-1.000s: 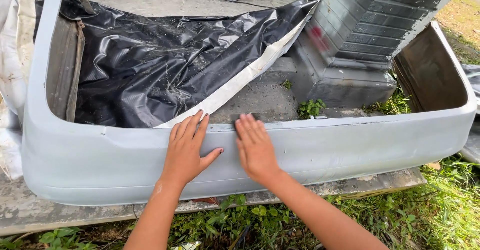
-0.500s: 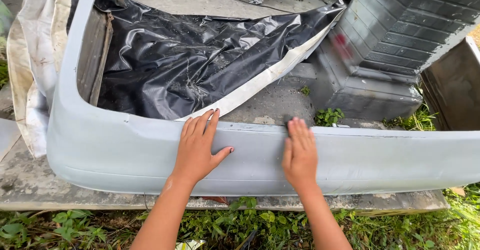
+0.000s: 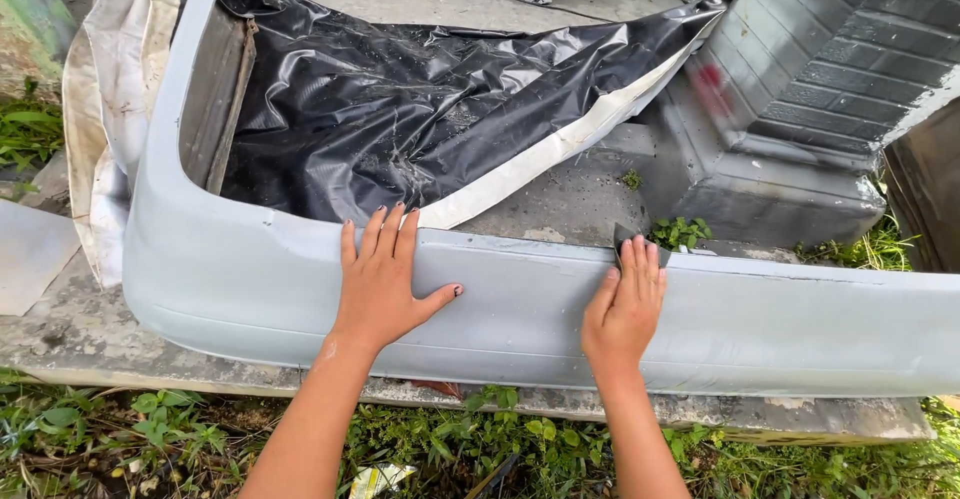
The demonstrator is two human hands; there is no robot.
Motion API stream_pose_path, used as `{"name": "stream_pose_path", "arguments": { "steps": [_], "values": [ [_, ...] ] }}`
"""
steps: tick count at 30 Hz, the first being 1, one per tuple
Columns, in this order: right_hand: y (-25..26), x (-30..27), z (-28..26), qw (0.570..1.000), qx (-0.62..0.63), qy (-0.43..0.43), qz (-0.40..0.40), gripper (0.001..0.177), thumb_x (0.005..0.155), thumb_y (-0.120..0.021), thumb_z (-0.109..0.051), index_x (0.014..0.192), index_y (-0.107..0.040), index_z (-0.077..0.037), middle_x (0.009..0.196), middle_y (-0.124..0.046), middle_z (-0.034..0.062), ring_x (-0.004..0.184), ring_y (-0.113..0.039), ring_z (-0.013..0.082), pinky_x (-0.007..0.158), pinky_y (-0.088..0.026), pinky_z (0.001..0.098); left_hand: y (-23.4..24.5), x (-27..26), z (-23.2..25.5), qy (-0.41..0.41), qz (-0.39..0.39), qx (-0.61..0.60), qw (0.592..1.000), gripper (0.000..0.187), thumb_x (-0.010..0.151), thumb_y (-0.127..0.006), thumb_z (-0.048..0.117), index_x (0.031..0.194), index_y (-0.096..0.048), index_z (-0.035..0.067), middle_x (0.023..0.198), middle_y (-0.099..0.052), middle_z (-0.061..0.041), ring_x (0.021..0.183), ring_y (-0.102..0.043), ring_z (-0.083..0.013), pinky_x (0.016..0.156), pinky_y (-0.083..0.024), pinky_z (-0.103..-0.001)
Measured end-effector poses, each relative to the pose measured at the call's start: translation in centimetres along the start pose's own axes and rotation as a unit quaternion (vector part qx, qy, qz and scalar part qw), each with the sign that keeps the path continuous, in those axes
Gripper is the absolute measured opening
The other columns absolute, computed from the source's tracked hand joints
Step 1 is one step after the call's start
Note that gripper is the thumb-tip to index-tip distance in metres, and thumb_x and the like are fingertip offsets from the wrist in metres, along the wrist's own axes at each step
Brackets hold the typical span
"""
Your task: The person cuts a sheet of sandpaper with scissors and then sands the surface of a gray car bumper. The person uses the sandpaper to smooth the bumper's surface in a back-and-forth motion.
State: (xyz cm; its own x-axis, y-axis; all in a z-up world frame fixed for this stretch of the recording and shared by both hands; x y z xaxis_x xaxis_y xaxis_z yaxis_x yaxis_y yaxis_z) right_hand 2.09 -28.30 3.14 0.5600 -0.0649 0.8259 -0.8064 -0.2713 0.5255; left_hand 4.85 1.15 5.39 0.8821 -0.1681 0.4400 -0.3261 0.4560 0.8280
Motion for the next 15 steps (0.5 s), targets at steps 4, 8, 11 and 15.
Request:
{"name": "stream_pose_path", "arguments": {
  "steps": [4,8,11,15],
  "values": [
    [-3.1,-0.4,-9.8,0.999,0.045,0.002,-0.011,0.048,0.104,-0.050,-0.016,0.151,-0.051,-0.003,0.160,-0.046,0.0192,0.151,-0.037,0.0374,0.123,-0.020,0.0513,0.1,-0.3,-0.5,-0.024,-0.028,-0.004,0.999,0.107,0.079,-0.074,0.067,0.158,-0.036,0.006,0.161,-0.040,-0.017,0.153,-0.028,-0.0318,0.125,0.000,-0.057],
    [-4.3,-0.8,-16.6,0.976,0.096,0.175,-0.083,0.048,0.103,-0.052,-0.017,0.149,-0.053,-0.005,0.159,-0.049,0.0159,0.149,-0.043,0.0328,0.124,-0.025,0.0481,0.3,-0.9,-2.7,-0.018,-0.059,0.046,0.997,0.112,0.075,-0.077,0.067,0.161,-0.032,0.010,0.166,-0.033,-0.015,0.156,-0.023,-0.0302,0.127,-0.003,-0.053],
    [-2.1,-0.1,-8.8,0.989,0.057,0.120,-0.069,0.047,0.103,-0.050,-0.017,0.149,-0.055,-0.010,0.156,-0.053,0.0111,0.146,-0.047,0.0303,0.123,-0.028,0.0471,0.6,-1.1,-2.7,-0.022,-0.050,0.024,0.998,0.111,0.076,-0.075,0.069,0.160,-0.034,0.009,0.166,-0.033,-0.017,0.156,-0.020,-0.0341,0.126,-0.001,-0.055],
    [-0.7,1.0,-3.0,0.999,0.042,-0.018,-0.022,0.039,0.109,-0.047,-0.015,0.144,-0.060,-0.005,0.150,-0.059,0.0104,0.143,-0.050,0.0304,0.122,-0.029,0.0463,-0.1,-1.1,-3.1,-0.026,-0.048,0.021,0.998,0.110,0.076,-0.078,0.067,0.159,-0.036,0.009,0.164,-0.035,-0.016,0.156,-0.020,-0.0345,0.126,0.000,-0.055]
  ]
}}
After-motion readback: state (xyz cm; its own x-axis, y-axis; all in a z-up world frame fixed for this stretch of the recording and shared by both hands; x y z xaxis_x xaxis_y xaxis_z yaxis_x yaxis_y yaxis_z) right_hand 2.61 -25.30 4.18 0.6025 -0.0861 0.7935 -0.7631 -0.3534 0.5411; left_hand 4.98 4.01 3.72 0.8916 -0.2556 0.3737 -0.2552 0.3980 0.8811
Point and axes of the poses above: each hand's wrist, its own x-axis towards the middle knuckle, its own y-axis out of the back of the hand, z = x × y, the point moved 7 cm from there along x, towards the middle knuckle
